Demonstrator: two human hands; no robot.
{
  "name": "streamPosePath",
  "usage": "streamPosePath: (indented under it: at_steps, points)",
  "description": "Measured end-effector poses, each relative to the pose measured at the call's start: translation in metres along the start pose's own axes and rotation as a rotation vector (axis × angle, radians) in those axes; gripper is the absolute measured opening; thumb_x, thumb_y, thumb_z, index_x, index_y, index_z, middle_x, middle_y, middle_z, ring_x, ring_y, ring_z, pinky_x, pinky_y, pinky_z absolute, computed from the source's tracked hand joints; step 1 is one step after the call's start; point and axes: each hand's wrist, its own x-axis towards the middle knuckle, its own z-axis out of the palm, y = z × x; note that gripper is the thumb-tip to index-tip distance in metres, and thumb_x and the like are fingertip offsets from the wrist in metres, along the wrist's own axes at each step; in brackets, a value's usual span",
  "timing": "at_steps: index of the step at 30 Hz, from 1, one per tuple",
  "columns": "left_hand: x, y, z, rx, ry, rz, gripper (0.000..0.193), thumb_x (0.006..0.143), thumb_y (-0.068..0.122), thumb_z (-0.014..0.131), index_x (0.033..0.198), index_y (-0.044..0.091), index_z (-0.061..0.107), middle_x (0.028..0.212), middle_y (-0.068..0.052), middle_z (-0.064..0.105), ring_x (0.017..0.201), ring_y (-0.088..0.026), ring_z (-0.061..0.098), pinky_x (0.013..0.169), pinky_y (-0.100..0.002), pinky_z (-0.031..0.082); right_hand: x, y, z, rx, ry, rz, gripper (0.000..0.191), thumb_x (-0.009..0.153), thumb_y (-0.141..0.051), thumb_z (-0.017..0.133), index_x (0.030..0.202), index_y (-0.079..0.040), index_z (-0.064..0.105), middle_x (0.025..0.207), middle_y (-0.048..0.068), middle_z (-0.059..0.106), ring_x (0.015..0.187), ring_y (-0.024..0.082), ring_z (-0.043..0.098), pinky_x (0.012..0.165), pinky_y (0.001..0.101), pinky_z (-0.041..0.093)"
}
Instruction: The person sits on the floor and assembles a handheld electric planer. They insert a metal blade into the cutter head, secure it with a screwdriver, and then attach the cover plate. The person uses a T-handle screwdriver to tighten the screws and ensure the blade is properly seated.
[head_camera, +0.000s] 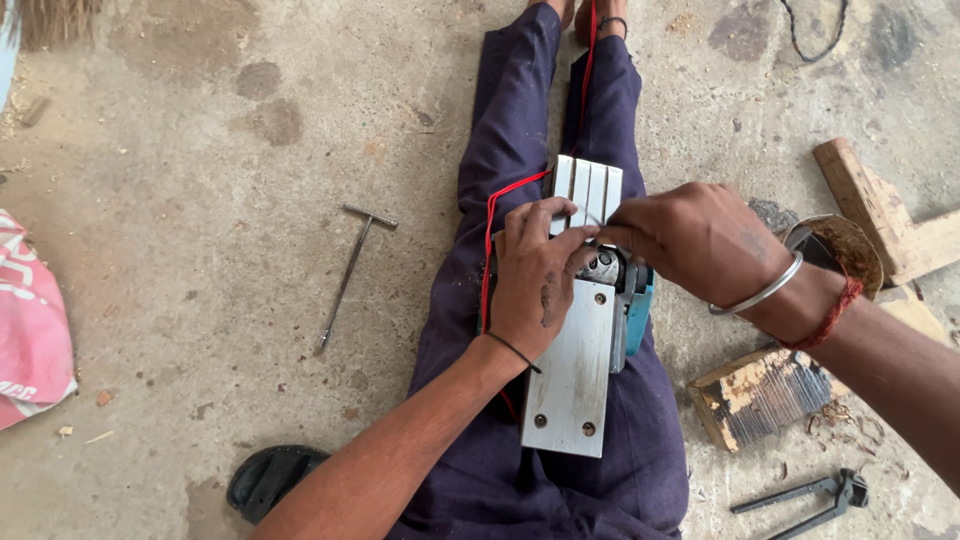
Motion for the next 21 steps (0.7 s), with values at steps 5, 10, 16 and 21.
streamPosePath:
  at_steps: [5,10,16,21]
  points:
    - [0.003,-0.001,0.000,-0.039,-0.026,-0.048,0.036,0.094,0.040,0.068,0.108,0.007,0.073,0.129,-0.007,0.060,0.127,-0.028,0.049,0.109,-0.047,0.040,0.003,-0.011,-0.002,0.225,-0.192,0.367,0.042,0.102,-0.037,0.060,0.079,-0.005,0.073,0.057,0.008,0.073,0.044,0.017,0.070,0.048,0.0341,0.057]
    - [0.001,-0.004,0.004,-0.054,-0.004,-0.049,0.030,0.099,0.037,0.064,0.105,0.009,0.075,0.131,-0.007,0.060,0.129,-0.029,0.049,0.108,-0.046,0.041,-0.003,0.001,-0.001,0.000,0.100,-0.010,0.022,0.104,-0.021,0.059,0.102,-0.005,0.074,0.073,0.009,0.075,0.050,0.018,0.070,0.044,0.0311,0.054]
    - [0.001,-0.004,0.004,-0.032,0.004,-0.032,0.026,0.096,0.028,0.064,0.111,0.011,0.076,0.133,-0.006,0.062,0.127,-0.028,0.051,0.108,-0.043,0.042,-0.009,0.014,0.009,-0.162,0.178,-0.275,0.023,0.091,-0.015,0.067,0.112,-0.009,0.072,0.095,0.010,0.078,0.077,0.023,0.074,0.056,0.0338,0.060]
    - [0.003,0.000,-0.001,-0.038,0.008,-0.019,0.040,0.088,0.036,0.077,0.110,0.004,0.074,0.129,-0.009,0.061,0.126,-0.030,0.051,0.108,-0.046,0.040,-0.007,0.005,0.011,0.107,0.006,0.041,0.029,0.095,-0.024,0.068,0.121,-0.011,0.069,0.081,0.009,0.078,0.062,0.018,0.075,0.053,0.0313,0.059]
